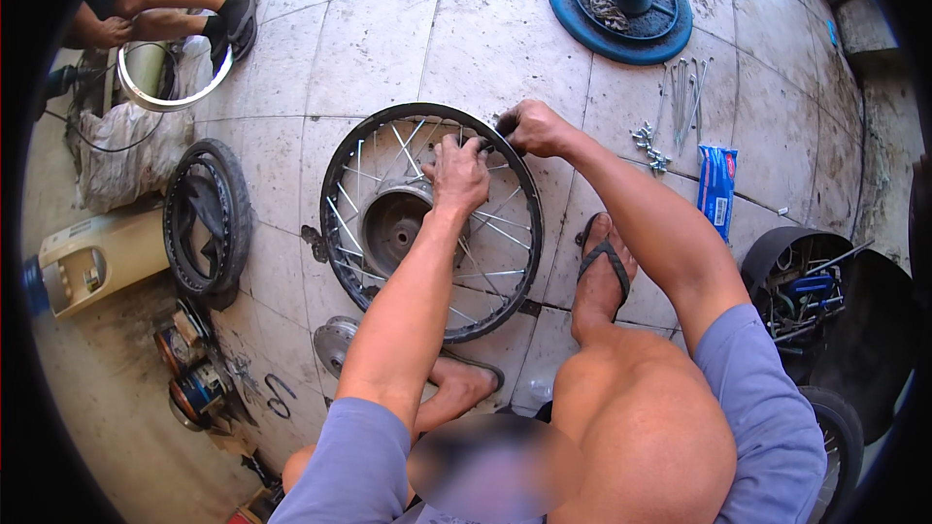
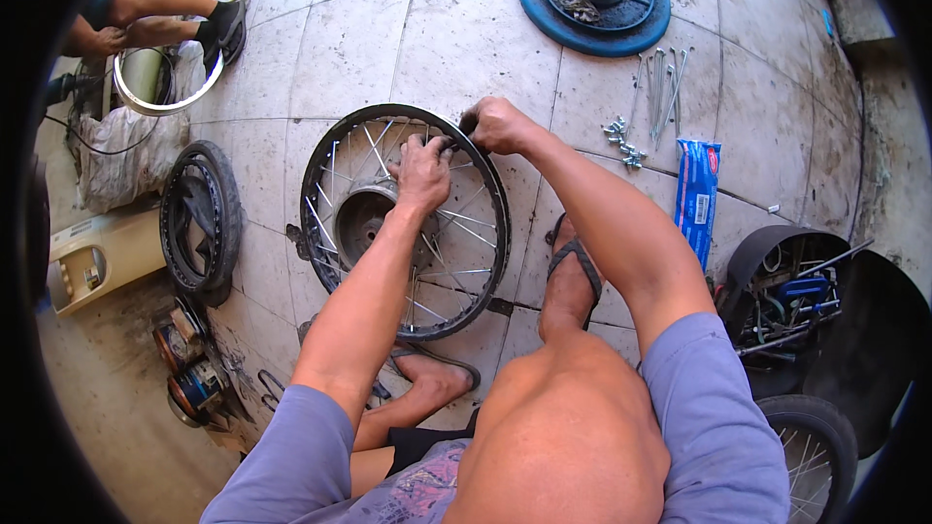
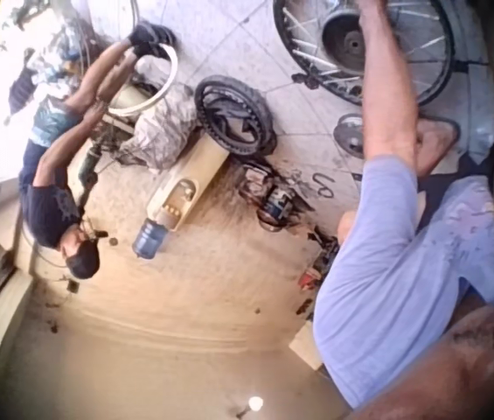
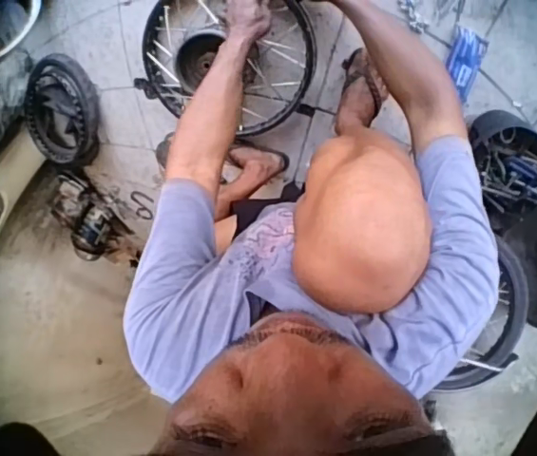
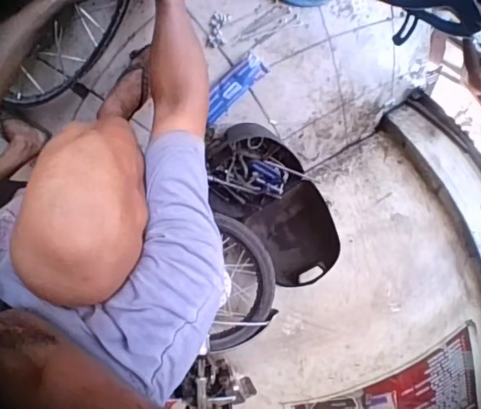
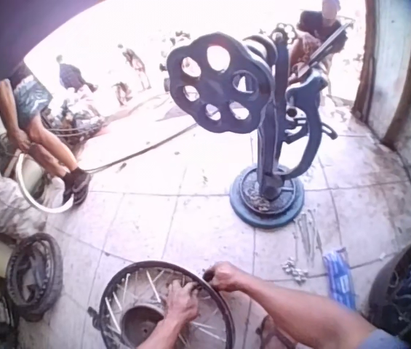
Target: The person laces metal spokes into a motorcycle wheel hub and rim, then places the wheel on the floor and fastens spoke nipples onto the spoke ends by hand.
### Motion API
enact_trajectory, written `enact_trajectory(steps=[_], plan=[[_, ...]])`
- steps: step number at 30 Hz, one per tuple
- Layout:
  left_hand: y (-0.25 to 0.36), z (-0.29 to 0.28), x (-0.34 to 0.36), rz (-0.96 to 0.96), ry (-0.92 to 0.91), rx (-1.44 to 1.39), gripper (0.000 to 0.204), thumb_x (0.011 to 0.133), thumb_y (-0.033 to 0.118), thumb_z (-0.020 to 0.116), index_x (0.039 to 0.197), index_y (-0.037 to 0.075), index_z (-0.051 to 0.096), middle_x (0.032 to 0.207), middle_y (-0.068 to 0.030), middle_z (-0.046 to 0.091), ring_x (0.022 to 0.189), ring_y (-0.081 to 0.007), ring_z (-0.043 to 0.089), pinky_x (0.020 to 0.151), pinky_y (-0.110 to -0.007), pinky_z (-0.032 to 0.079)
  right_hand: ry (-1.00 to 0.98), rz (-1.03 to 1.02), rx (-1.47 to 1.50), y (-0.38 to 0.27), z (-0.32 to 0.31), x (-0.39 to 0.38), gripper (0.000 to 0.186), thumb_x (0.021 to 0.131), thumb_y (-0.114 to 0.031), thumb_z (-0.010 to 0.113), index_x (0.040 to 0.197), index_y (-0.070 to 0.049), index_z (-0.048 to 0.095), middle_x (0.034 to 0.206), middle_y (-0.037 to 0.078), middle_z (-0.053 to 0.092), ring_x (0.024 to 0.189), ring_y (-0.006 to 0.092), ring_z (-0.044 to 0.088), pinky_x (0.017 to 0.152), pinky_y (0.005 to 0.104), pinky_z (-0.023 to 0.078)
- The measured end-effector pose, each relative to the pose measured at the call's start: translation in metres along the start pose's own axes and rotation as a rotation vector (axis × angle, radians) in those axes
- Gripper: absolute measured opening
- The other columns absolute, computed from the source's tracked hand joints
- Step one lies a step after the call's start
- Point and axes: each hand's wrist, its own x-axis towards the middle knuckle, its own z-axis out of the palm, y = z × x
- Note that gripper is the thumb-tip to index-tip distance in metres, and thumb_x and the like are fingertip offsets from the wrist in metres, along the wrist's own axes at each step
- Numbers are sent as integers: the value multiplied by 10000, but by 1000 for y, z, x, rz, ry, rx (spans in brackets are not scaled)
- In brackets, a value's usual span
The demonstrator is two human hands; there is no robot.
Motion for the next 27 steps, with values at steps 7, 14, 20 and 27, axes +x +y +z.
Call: enact_trajectory(steps=[7,14,20,27], plan=[[-6,3,-3,63,20,-43,209,912,285,614,1033,146,713,1185,-172,505,1196,-349,458,928,-622,325,-21,79,40,-9,-2,-16,264,762,-82,697,1010,-6,744,834,176,727,717,212,694,691,336,567],[-2,3,-8,57,16,-68,218,910,290,614,1036,142,712,1198,-172,505,1197,-353,457,947,-617,318,116,-116,-217,-9,11,-38,308,791,-70,652,1085,-5,717,913,252,704,815,313,701,787,365,552],[-4,2,-8,82,6,-61,229,919,290,606,1043,118,693,1200,-178,513,1201,-352,456,960,-613,314,270,-520,-279,-13,21,-59,737,758,-29,627,1462,-23,409,1184,290,631,1022,414,655,911,412,522],[3,11,-17,67,93,23,308,932,313,593,1128,79,630,1250,-181,511,1268,-356,417,1042,-614,251,315,-322,-344,-19,43,-57,790,741,13,587,1486,22,322,1224,326,584,1114,454,592,964,464,490]])
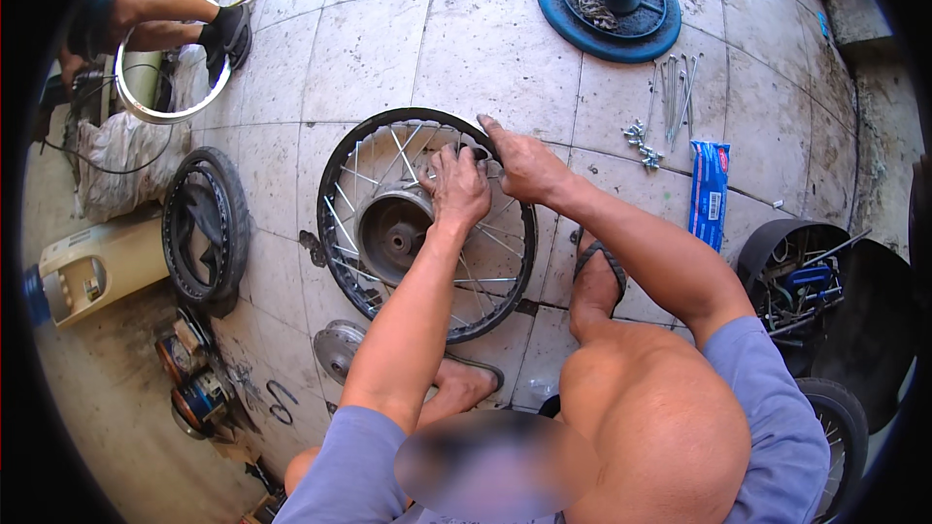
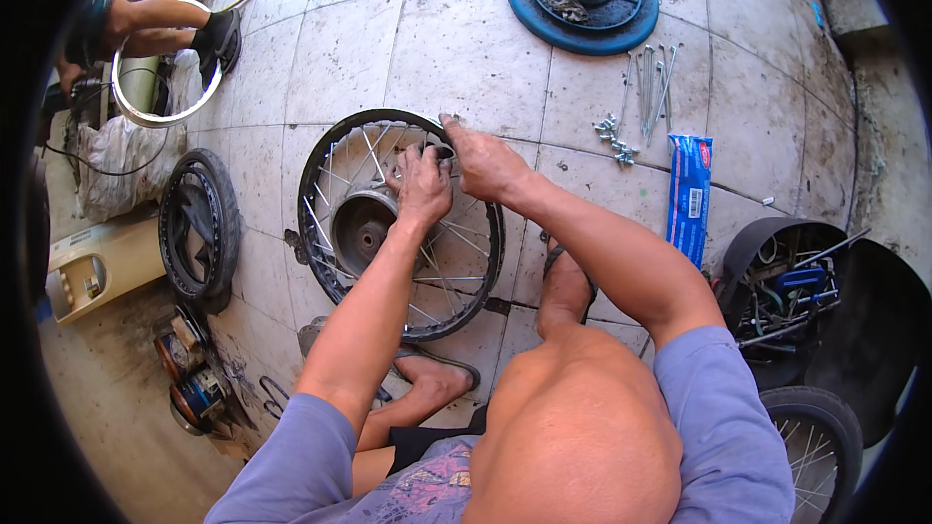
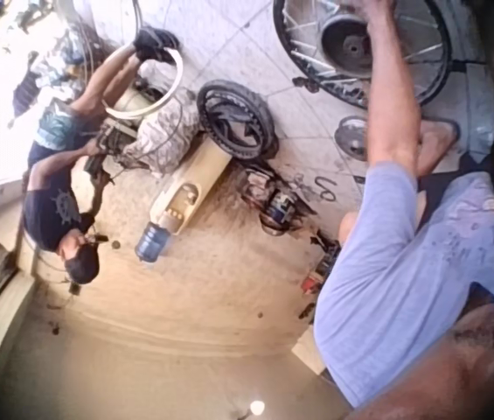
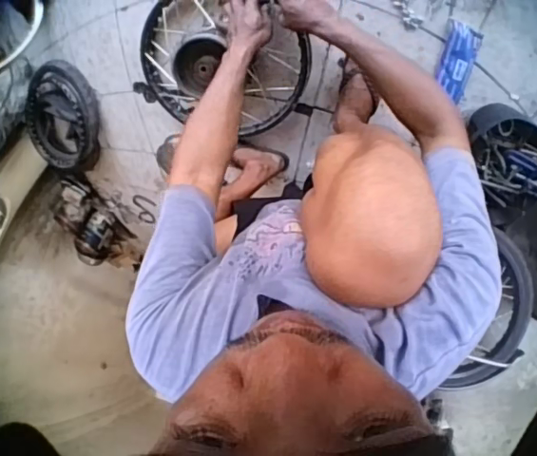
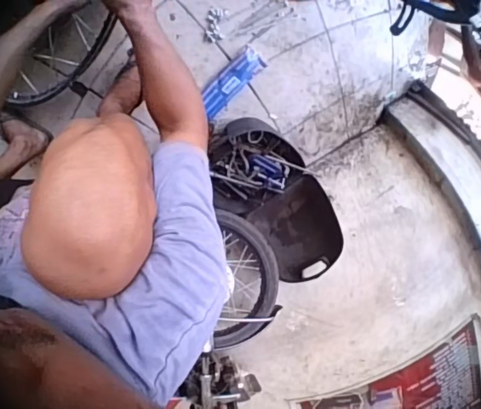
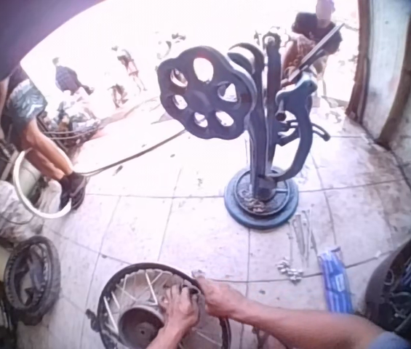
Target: The person laces metal spokes into a motorcycle wheel hub and rim, then places the wheel on the floor and fastens spoke nipples onto the spoke ends by hand.
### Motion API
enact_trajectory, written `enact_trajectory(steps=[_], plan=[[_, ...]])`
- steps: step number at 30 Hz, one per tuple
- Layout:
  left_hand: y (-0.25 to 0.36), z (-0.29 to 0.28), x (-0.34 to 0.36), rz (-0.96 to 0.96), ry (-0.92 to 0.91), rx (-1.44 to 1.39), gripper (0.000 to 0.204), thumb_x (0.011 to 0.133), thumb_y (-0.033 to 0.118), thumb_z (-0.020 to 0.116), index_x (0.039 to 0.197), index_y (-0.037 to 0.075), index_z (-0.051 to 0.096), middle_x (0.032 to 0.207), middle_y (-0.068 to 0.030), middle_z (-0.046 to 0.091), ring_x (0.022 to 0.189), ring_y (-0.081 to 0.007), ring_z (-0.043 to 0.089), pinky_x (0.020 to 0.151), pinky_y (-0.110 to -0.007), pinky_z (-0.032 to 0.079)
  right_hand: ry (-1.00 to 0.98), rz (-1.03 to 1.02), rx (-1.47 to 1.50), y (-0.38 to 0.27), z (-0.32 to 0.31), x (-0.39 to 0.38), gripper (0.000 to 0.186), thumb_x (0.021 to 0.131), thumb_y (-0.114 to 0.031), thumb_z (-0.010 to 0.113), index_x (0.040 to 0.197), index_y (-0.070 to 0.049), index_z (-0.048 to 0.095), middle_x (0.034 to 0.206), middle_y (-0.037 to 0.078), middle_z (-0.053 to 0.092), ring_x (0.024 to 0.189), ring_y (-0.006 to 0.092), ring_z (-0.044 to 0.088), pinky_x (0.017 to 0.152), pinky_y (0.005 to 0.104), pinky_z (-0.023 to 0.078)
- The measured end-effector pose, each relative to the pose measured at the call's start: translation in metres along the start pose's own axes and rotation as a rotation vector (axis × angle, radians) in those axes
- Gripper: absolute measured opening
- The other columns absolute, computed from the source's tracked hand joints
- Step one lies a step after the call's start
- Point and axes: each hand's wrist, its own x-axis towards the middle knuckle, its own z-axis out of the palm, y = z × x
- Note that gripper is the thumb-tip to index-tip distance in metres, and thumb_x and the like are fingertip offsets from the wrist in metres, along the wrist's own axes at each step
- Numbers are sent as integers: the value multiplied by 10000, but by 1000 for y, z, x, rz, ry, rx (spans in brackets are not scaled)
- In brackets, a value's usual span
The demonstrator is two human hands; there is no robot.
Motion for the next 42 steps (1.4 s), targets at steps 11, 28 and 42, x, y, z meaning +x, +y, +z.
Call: enact_trajectory(steps=[11,28,42], plan=[[7,-1,7,-77,-121,30,377,962,347,518,1177,55,621,1308,-205,467,1323,-376,334,1081,-657,167,-115,103,-47,-16,-9,4,693,778,14,553,1448,29,378,1141,312,622,1052,460,610,909,478,498],[22,-5,3,-95,-197,39,352,959,335,519,1137,53,633,1287,-208,460,1325,-387,329,1081,-669,155,-78,47,-77,-3,-1,-7,630,814,-50,572,1419,29,411,1042,287,652,959,441,654,829,498,534],[8,-19,-24,146,-169,-120,337,888,282,650,1133,54,611,1242,-208,482,1293,-386,369,1092,-590,198,47,306,58,-34,-21,-35,224,744,-26,664,944,35,584,879,302,649,880,468,649,762,487,516]])
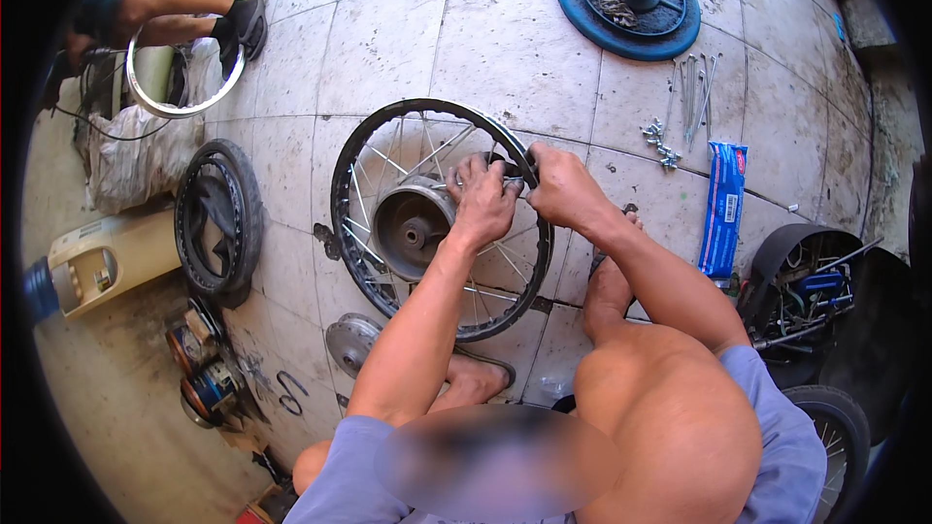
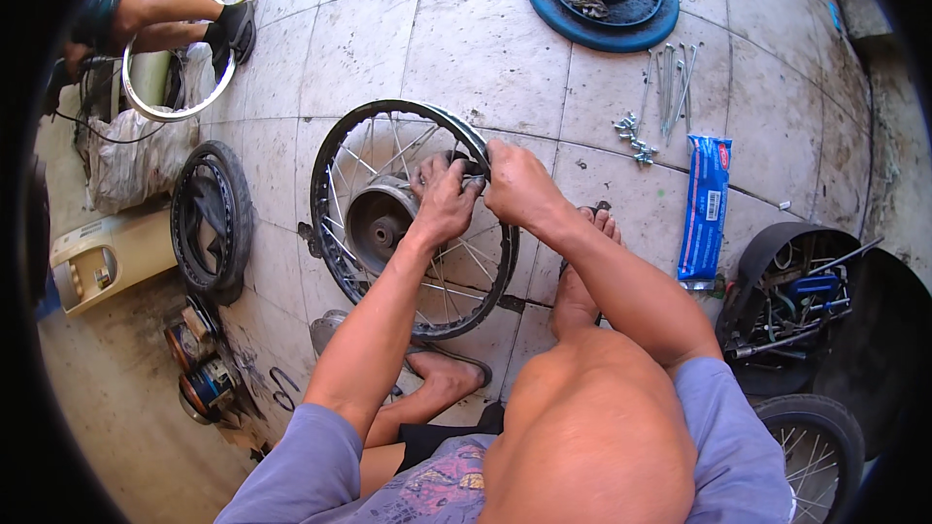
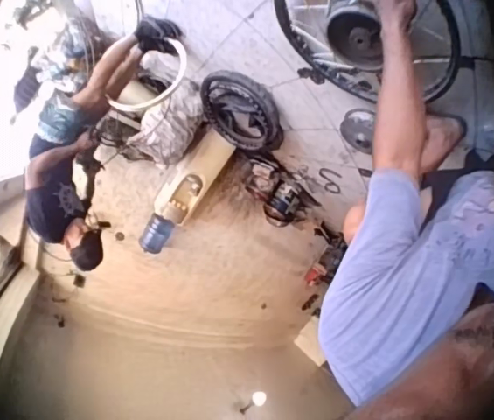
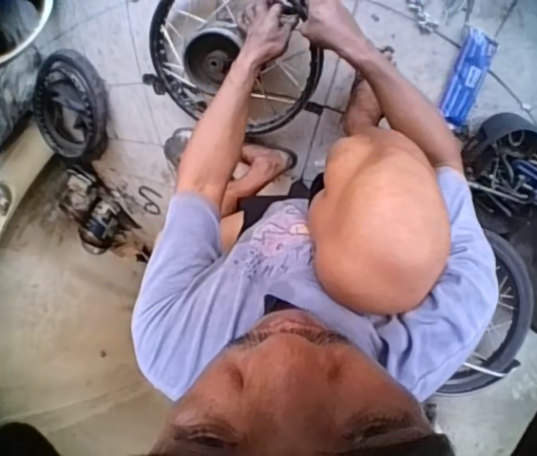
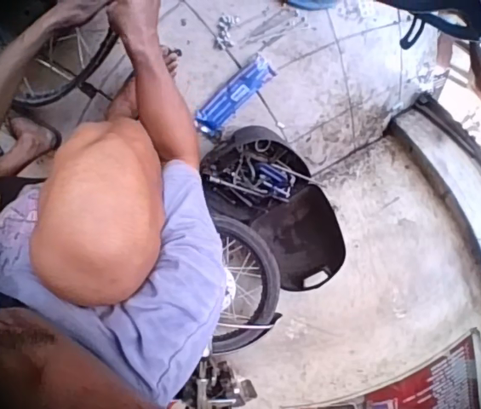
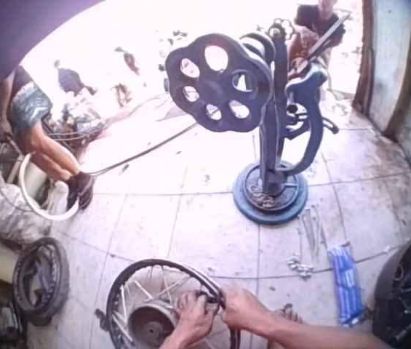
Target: The person laces metal spokes into a motorcycle wheel hub and rim, then places the wheel on the floor and fastens spoke nipples onto the spoke ends by hand.
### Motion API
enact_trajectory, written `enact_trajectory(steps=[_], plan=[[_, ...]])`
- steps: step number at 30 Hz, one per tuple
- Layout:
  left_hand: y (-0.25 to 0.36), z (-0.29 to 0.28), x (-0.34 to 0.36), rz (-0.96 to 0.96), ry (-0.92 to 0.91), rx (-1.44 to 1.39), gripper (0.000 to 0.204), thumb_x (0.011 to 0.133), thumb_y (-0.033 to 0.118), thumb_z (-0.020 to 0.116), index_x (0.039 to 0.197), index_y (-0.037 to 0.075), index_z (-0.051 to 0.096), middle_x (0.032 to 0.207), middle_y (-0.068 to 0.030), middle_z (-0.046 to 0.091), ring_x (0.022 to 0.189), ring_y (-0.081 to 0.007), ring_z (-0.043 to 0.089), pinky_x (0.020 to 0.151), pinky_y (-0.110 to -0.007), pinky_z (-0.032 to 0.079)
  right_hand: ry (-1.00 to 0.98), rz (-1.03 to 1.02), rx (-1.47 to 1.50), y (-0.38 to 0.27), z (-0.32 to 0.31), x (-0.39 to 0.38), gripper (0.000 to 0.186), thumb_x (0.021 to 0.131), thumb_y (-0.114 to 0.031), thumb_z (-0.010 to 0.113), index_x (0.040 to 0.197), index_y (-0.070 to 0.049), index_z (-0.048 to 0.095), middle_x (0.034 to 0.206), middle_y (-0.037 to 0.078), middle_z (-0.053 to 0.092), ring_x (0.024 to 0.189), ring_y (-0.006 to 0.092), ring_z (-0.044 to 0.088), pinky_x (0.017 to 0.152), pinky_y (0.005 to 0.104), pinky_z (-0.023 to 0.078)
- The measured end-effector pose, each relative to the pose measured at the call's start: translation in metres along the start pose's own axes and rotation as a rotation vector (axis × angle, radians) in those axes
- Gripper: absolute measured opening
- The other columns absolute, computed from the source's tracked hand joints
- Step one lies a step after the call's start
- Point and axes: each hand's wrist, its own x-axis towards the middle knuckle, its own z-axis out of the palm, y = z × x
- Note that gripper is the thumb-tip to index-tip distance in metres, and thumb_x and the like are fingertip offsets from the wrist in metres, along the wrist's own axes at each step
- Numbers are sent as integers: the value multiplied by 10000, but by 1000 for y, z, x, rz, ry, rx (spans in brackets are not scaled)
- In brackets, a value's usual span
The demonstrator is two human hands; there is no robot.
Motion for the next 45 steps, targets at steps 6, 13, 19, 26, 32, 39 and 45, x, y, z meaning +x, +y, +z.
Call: enact_trajectory(steps=[6,13,19,26,32,39,45], plan=[[-9,-17,-2,14,3,114,301,877,309,661,1060,73,696,1197,-161,602,1147,-332,531,1003,-499,369,-69,128,75,13,-2,-3,363,711,-38,721,1047,36,606,882,222,690,744,351,689,698,430,548],[-8,-18,-3,-30,-34,57,244,844,332,703,939,110,736,966,-77,654,1034,-297,570,876,-546,396,-186,629,1039,27,0,-10,174,876,-48,643,1022,47,638,819,87,671,648,165,631,563,292,548],[-4,-13,-1,-69,-38,20,235,822,344,722,893,124,758,949,-74,645,1030,-289,565,898,-550,371,-206,621,973,51,23,-11,237,951,-210,643,949,27,646,800,92,670,661,180,637,565,316,554],[2,-15,-1,-94,-84,29,246,846,348,699,927,125,766,992,-80,666,1069,-299,563,970,-553,351,-142,502,372,49,36,-6,557,975,-440,532,735,52,634,589,173,602,515,303,618,533,426,516],[3,-17,-3,-111,-99,71,267,858,354,685,964,120,756,1027,-95,657,1099,-300,554,982,-548,345,-157,710,682,49,32,-11,500,947,-435,581,706,-5,663,594,110,615,480,211,585,434,391,438],[12,-19,-6,-89,-152,14,310,839,304,692,1101,139,709,1147,-77,651,1186,-290,521,1038,-545,301,-105,652,450,65,38,-3,503,909,-454,638,722,13,643,606,123,608,528,236,582,474,396,436],[7,-5,-4,-28,-141,43,331,830,260,694,1151,180,678,1209,-71,633,1247,-298,477,1064,-573,254,-58,278,-35,38,23,-19,480,771,-426,761,890,25,651,828,262,684,868,397,698,773,434,547]])
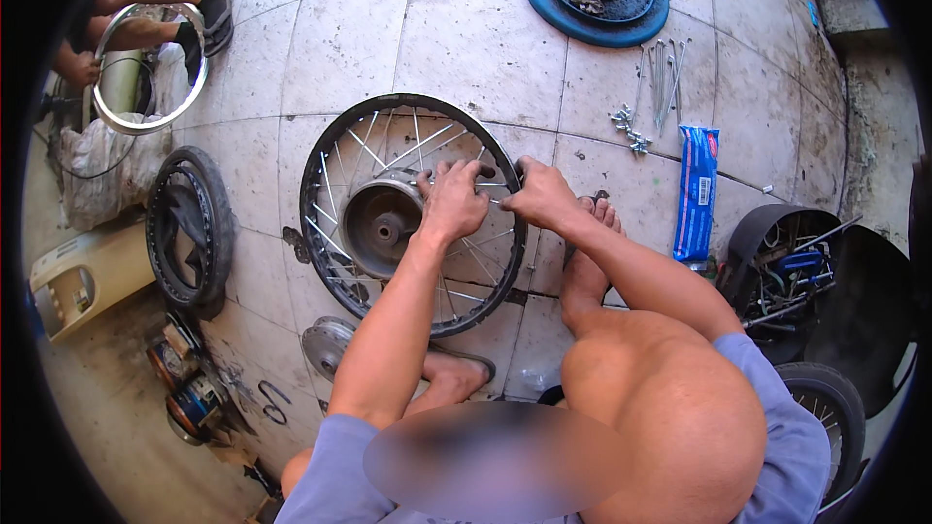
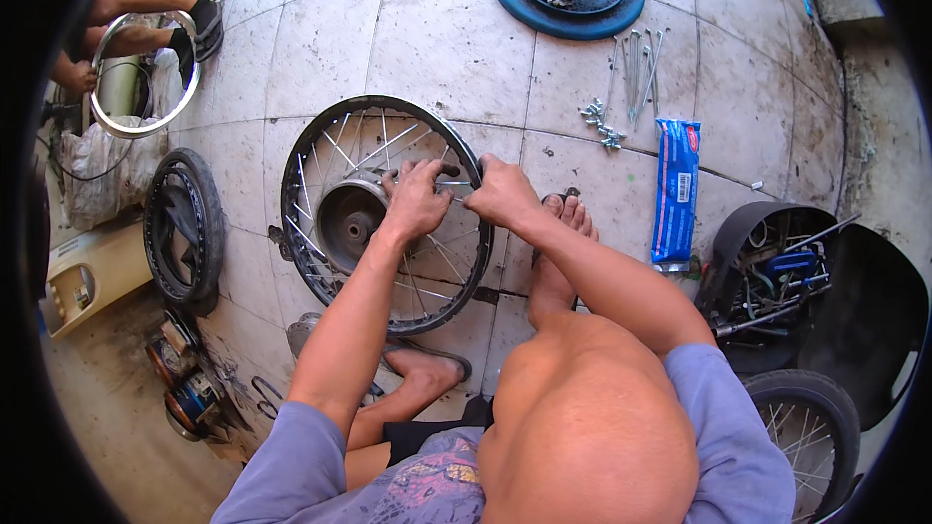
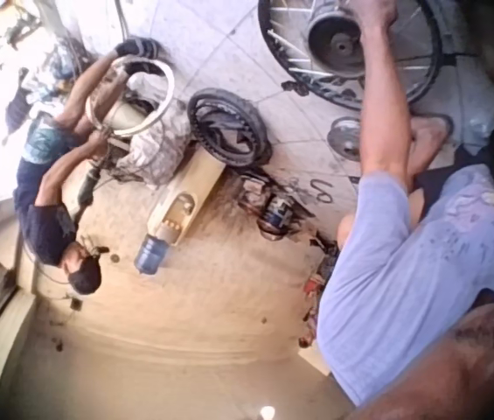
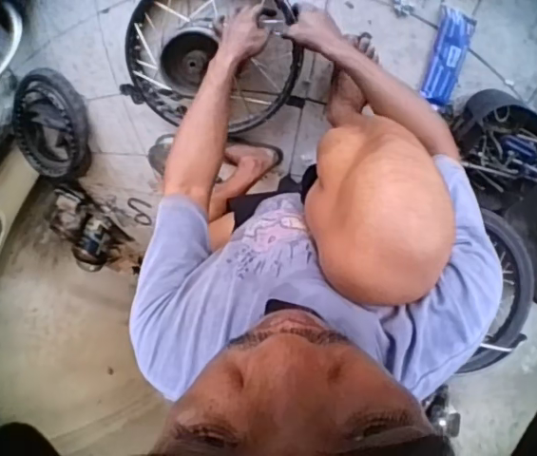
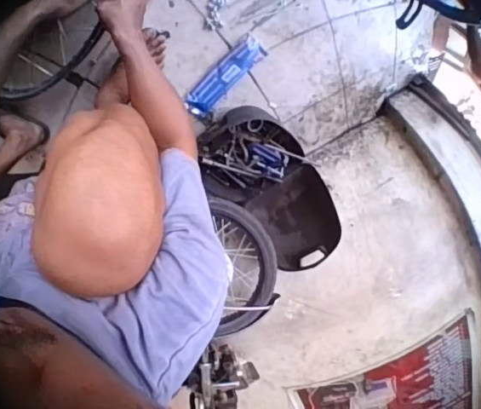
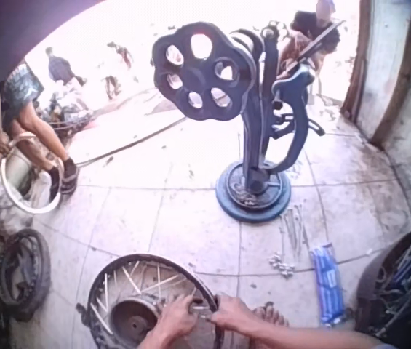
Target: The person laces metal spokes into a motorcycle wheel hub and rim, then places the wheel on the floor and fastens spoke nipples onto the spoke ends by hand.
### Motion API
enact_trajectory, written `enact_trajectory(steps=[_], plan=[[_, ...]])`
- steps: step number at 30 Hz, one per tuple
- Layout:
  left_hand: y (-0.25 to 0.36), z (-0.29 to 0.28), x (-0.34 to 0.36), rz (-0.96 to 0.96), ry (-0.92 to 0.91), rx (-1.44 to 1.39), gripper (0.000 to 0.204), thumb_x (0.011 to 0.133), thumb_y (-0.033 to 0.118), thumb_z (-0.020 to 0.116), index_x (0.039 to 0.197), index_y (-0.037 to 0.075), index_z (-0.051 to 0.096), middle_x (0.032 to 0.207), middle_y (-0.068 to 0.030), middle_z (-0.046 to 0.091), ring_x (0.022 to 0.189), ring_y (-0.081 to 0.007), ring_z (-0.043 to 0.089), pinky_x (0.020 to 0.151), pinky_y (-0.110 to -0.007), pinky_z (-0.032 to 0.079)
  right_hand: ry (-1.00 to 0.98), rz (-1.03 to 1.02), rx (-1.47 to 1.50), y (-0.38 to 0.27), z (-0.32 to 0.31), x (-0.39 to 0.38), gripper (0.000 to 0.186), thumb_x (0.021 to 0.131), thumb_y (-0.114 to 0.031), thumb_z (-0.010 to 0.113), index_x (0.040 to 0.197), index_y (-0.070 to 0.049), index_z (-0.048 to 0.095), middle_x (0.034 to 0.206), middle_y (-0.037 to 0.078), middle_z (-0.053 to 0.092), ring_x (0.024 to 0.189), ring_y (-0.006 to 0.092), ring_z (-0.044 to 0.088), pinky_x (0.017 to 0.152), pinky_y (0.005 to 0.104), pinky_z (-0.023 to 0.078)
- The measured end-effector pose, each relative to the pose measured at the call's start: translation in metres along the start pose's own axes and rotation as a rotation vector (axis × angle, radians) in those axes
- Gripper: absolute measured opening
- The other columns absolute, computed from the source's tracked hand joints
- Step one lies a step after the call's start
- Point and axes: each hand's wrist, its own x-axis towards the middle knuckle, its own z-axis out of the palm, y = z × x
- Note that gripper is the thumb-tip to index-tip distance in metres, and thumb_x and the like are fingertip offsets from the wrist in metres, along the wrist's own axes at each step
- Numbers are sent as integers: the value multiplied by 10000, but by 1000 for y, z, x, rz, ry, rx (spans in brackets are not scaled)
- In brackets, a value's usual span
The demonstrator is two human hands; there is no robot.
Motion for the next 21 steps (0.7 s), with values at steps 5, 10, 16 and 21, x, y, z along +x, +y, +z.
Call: enact_trajectory(steps=[5,10,16,21], plan=[[-1,-5,-5,67,20,15,295,860,311,686,1124,178,689,1192,-70,633,1249,-307,474,1055,-583,257,-37,67,242,3,-8,-7,426,725,-317,790,964,2,640,911,245,693,873,400,684,782,427,544],[-3,-10,10,-88,1,91,358,905,393,650,1162,145,678,1184,-81,623,1230,-315,487,1041,-600,268,51,22,215,25,-6,-41,284,840,-277,668,927,-8,660,918,230,698,825,366,685,781,430,537],[2,-3,-21,143,393,-96,311,826,222,729,1113,113,676,1276,-125,578,1252,-336,478,1063,-502,352,-160,-333,-639,51,30,-73,136,762,-166,621,771,-82,728,799,233,701,819,361,725,759,488,566],[10,9,-57,276,68,33,271,813,187,733,1075,132,697,1370,-139,523,1305,-344,450,1101,-481,331,-302,-458,-581,51,28,-80,149,763,-184,630,719,-83,730,800,196,716,757,333,729,679,436,581]])
